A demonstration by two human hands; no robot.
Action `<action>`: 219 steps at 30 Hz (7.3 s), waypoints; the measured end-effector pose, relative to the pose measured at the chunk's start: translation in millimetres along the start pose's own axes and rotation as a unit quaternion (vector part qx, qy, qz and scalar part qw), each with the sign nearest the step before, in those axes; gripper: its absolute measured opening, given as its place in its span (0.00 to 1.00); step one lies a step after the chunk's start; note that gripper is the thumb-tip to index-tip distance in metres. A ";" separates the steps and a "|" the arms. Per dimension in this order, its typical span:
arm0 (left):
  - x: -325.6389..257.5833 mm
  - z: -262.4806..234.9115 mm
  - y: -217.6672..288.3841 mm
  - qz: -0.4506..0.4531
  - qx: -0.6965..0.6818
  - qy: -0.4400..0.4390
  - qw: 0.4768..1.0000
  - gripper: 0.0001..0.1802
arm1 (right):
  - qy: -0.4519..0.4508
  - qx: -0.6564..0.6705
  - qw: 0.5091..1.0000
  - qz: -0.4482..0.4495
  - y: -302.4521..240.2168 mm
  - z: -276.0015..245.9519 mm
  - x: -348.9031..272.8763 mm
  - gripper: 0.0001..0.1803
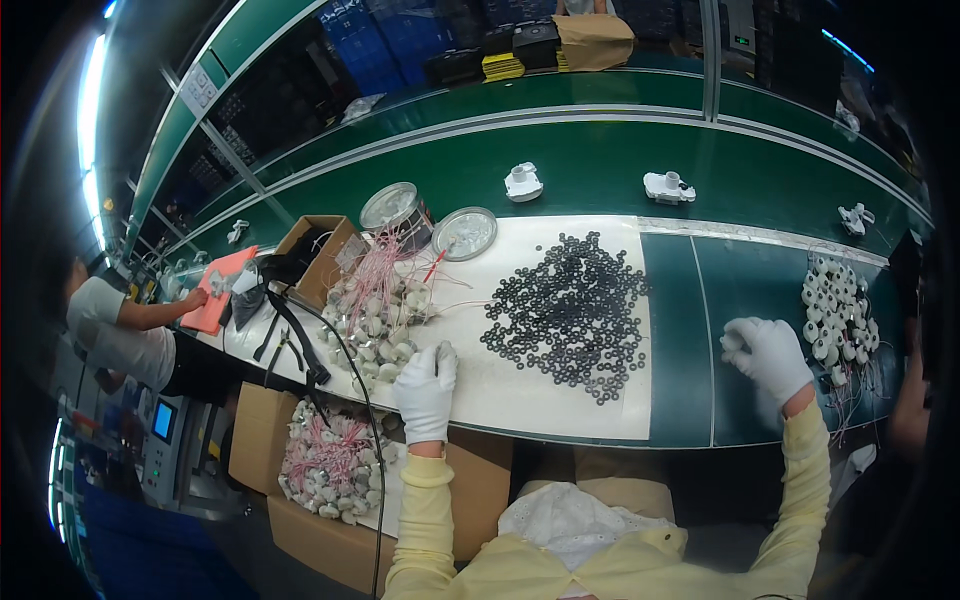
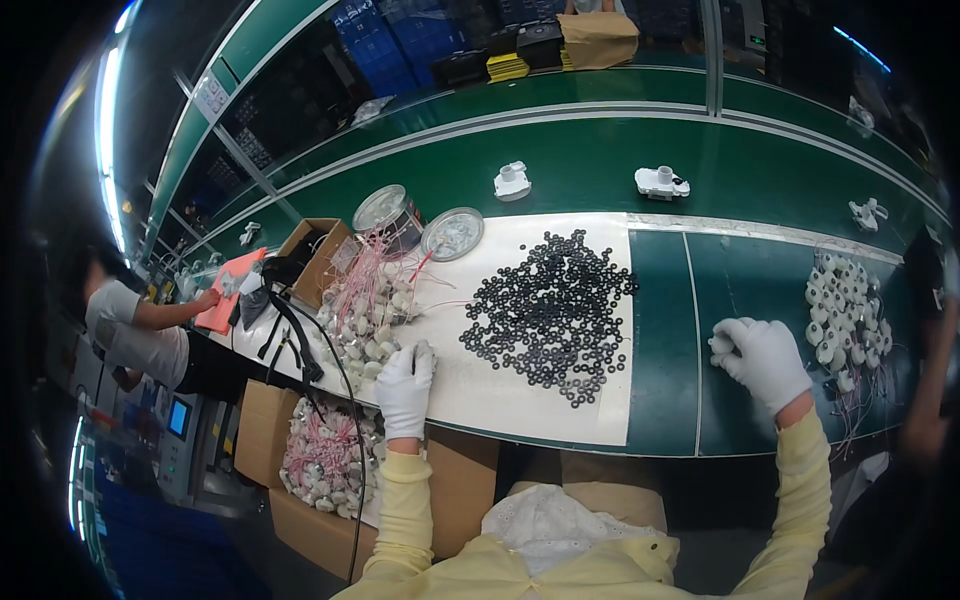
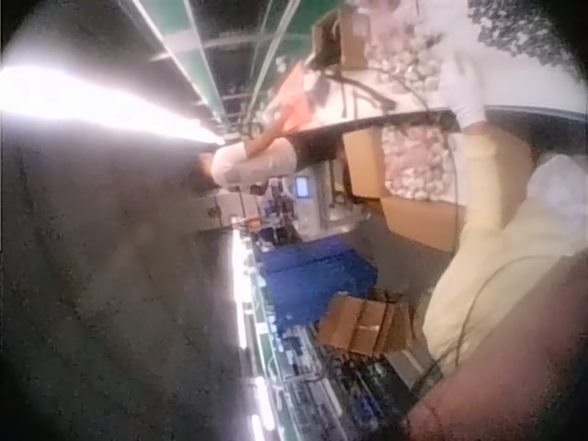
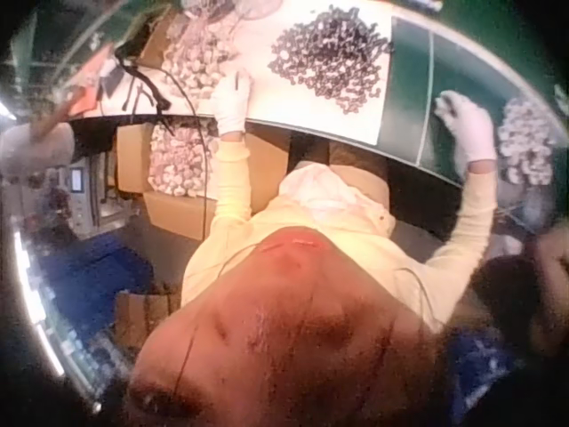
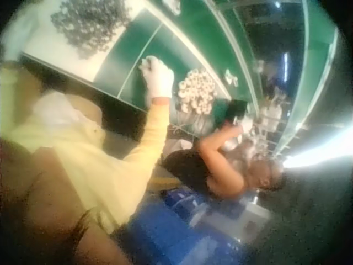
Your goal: The person assembles small white electronic components by hand at a factory workstation. They pick up small black rings from a pile and place them onto the white units, then move the finished items to a designated area on the green table.
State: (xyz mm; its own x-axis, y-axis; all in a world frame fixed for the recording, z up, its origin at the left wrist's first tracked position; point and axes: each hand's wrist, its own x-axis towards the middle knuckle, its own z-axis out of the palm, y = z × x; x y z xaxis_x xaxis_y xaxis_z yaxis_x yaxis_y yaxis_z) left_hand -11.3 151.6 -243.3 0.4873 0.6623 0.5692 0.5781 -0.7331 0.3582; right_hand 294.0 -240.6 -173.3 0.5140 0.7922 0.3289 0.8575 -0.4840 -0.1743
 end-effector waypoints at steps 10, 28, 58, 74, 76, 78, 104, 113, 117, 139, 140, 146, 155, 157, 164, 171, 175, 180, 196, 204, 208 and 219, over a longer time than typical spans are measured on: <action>3.6 -1.4 -0.7 -0.030 -0.127 -0.026 0.991 0.13 | 0.037 -0.052 0.997 -0.037 2.5 13.3 9.6 0.15; 4.0 0.2 3.0 -0.030 -0.120 -0.047 0.991 0.17 | 0.055 -0.142 0.988 0.017 20.6 36.9 31.0 0.14; -1.7 -19.9 13.5 -0.105 -0.065 -0.090 0.988 0.10 | -0.456 0.014 0.877 0.147 -135.3 323.5 -115.5 0.17; -11.1 -6.8 4.2 -0.083 -0.350 0.121 0.925 0.23 | -0.183 0.238 0.928 0.223 -81.7 212.8 -160.1 0.17; -21.1 -36.4 9.9 -0.129 -0.474 0.131 0.861 0.28 | -0.319 0.314 0.864 0.230 -103.4 117.2 -112.7 0.17; -18.2 -54.7 54.4 -0.172 -0.582 0.147 0.781 0.37 | -0.394 0.385 0.813 0.190 -112.2 37.8 -106.4 0.18; -34.1 -69.0 71.8 0.126 -0.363 -0.170 0.907 0.24 | 0.217 0.828 0.517 -0.026 -247.2 14.9 46.1 0.47; 31.6 -25.8 30.0 0.123 -0.062 -0.087 0.987 0.15 | -0.178 0.265 0.948 -0.019 -99.2 -71.6 -12.0 0.28; 63.7 -17.1 28.3 0.020 0.111 -0.178 0.977 0.19 | -0.252 0.065 0.965 0.022 -81.2 -38.8 -8.7 0.28; 13.1 -46.8 93.4 0.211 -0.093 -0.305 0.924 0.38 | -0.140 0.068 0.987 0.031 -79.2 -32.1 73.1 0.33; 12.0 -33.5 91.0 0.202 -0.066 -0.293 0.932 0.39 | -0.149 0.154 0.975 0.056 -80.9 -17.9 85.3 0.33; 22.4 10.8 74.7 0.192 0.001 -0.232 0.954 0.39 | -0.036 0.131 0.988 0.072 -48.0 93.9 125.2 0.37; 48.0 62.5 94.6 0.231 -0.001 -0.178 0.957 0.39 | 0.037 0.115 0.993 0.012 -104.5 137.0 162.6 0.36; 54.9 69.5 100.4 0.230 -0.018 -0.182 0.956 0.38 | 0.011 0.194 0.981 0.014 -115.2 136.5 169.9 0.37; 85.1 82.3 85.8 0.195 -0.071 -0.136 0.969 0.33 | 0.108 0.170 0.979 0.006 -54.7 155.6 212.4 0.37; 102.3 120.5 87.5 0.233 -0.050 -0.138 0.961 0.33 | 0.097 -0.108 0.956 -0.256 -8.4 203.6 265.7 0.23; 102.6 132.8 88.4 0.237 -0.060 -0.138 0.960 0.35 | -0.039 0.108 0.981 -0.156 -76.5 185.6 261.0 0.27; 104.5 116.5 91.6 0.222 -0.099 -0.170 0.955 0.36 | -0.048 0.261 0.953 -0.143 -69.1 181.6 259.6 0.30; 40.7 6.8 91.3 0.330 -0.081 -0.309 0.888 0.36 | -0.085 -0.002 0.956 -0.280 -77.7 83.7 114.8 0.49; 52.0 68.4 123.5 0.372 -0.076 -0.200 0.903 0.39 | -0.058 0.016 0.963 -0.263 -73.9 82.0 115.7 0.45; 57.1 75.6 120.5 0.357 -0.031 -0.205 0.911 0.41 | -0.091 -0.027 0.965 -0.245 -70.2 77.4 88.7 0.44; 59.4 76.9 126.0 0.391 -0.022 -0.210 0.896 0.40 | -0.064 -0.015 0.983 -0.169 -68.5 13.8 77.1 0.37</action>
State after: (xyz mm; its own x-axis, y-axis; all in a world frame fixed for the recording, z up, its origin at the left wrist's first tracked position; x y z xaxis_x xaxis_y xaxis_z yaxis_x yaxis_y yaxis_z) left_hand 140.9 110.4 -221.3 0.9407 -0.0643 0.3332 -0.0700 -0.9975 0.0051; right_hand 275.2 -141.2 -148.8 0.1993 0.9491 0.2441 0.9799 -0.1940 -0.0460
